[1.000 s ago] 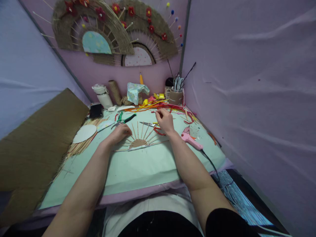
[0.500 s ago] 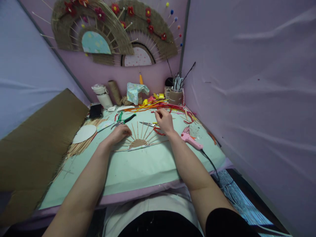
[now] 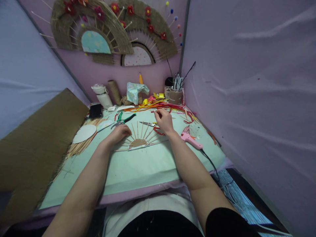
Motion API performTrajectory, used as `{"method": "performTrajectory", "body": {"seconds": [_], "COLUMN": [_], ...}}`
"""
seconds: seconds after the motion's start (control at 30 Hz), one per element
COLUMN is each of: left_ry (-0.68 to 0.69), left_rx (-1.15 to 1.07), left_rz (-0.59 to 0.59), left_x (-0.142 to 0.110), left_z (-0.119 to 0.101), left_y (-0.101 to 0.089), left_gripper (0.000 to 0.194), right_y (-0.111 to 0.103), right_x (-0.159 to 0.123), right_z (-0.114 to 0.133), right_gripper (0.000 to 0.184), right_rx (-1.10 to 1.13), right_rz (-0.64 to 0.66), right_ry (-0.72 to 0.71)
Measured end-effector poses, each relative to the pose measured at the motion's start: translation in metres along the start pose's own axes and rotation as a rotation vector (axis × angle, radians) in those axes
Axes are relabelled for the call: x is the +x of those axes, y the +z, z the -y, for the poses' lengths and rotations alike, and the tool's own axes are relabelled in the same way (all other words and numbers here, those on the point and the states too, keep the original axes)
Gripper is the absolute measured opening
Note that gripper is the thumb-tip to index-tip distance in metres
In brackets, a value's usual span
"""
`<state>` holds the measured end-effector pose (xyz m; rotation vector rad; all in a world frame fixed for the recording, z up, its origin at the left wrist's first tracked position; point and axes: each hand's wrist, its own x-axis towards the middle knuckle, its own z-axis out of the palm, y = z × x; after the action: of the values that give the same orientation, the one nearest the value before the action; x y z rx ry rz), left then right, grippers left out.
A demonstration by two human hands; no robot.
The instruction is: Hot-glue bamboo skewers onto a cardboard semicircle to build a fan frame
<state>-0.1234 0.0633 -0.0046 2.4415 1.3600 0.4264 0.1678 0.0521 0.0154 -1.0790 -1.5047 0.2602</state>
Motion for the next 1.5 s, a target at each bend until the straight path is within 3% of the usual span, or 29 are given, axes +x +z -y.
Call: {"method": "performTrajectory", "body": {"seconds": [1.5], "left_ry": [0.008], "left_rx": [-0.071], "left_rz": [0.005], "left_x": [-0.004], "left_z": [-0.009], "left_y": [-0.005], "left_gripper": [0.016], "right_y": [0.001], "right_x": [-0.001], "right_z": [0.000], "right_gripper": [0.019], "right_rx": [-0.019], "right_rz": [0.024], "right_ry": [0.001]}}
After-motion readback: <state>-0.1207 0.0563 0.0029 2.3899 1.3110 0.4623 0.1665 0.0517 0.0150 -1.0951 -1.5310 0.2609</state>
